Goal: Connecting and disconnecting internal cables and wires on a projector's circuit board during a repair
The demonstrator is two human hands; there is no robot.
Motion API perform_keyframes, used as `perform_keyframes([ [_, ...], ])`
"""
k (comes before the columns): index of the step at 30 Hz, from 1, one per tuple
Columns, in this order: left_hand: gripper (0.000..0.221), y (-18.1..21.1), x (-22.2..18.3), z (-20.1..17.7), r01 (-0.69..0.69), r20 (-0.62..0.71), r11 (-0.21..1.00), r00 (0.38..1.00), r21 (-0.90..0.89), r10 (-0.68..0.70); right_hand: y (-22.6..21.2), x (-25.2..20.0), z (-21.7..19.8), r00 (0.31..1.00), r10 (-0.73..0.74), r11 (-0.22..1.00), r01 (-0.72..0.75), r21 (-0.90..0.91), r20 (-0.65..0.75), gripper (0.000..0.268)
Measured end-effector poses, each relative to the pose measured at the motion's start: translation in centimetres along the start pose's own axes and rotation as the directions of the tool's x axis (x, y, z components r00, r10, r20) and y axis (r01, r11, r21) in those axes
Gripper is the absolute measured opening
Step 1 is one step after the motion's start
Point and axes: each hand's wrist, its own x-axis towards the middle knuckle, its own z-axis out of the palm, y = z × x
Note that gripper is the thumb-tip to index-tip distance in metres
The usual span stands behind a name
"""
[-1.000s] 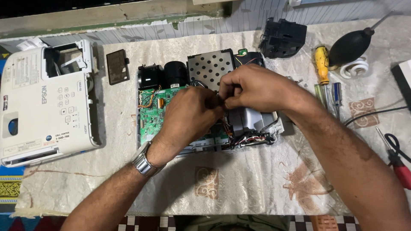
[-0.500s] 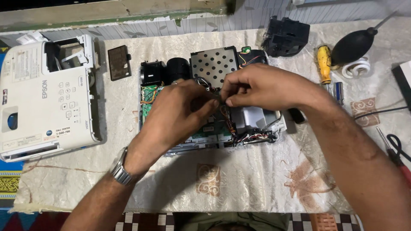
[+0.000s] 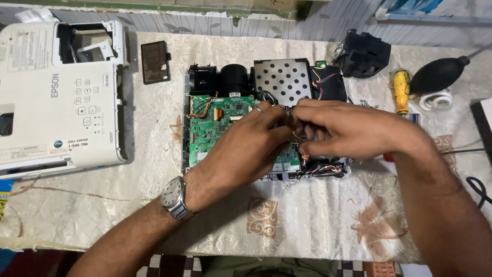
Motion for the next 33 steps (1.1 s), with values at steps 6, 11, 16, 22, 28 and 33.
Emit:
perform_keyframes([
  [6,0.022,-0.8,0.1,1.1,0.032,0.022,0.998,0.999,-0.058,-0.031,-0.2,0.2,0.0,0.997,0.078,0.994,-0.079,0.074,0.021,0.019],
  [11,0.023,-0.6,0.2,0.9,0.035,-0.006,0.984,0.999,-0.172,-0.037,-0.1,0.0,-0.7,1.000,0.001,0.996,-0.001,0.086,0.002,0.035],
  [16,0.020,-0.4,0.6,0.5,0.050,-0.003,0.958,0.999,-0.282,-0.053,0.8,0.1,-0.8,0.995,-0.099,0.993,0.101,0.059,-0.031,0.045],
  [22,0.012,-0.4,0.9,0.5,0.008,-0.041,0.953,0.999,-0.304,-0.022,0.9,-0.1,-0.9,0.986,-0.162,0.986,0.164,0.041,-0.045,0.044],
  [28,0.022,-0.6,0.2,0.5,0.054,-0.037,0.961,0.997,-0.271,-0.067,0.8,-0.1,-0.8,0.995,-0.091,0.996,0.092,0.018,-0.026,0.049],
  [33,0.019,-0.7,0.0,0.8,0.022,-0.023,0.955,0.999,-0.296,-0.030,0.9,-0.1,-0.7,0.994,-0.101,0.995,0.100,-0.017,-0.032,0.046],
])
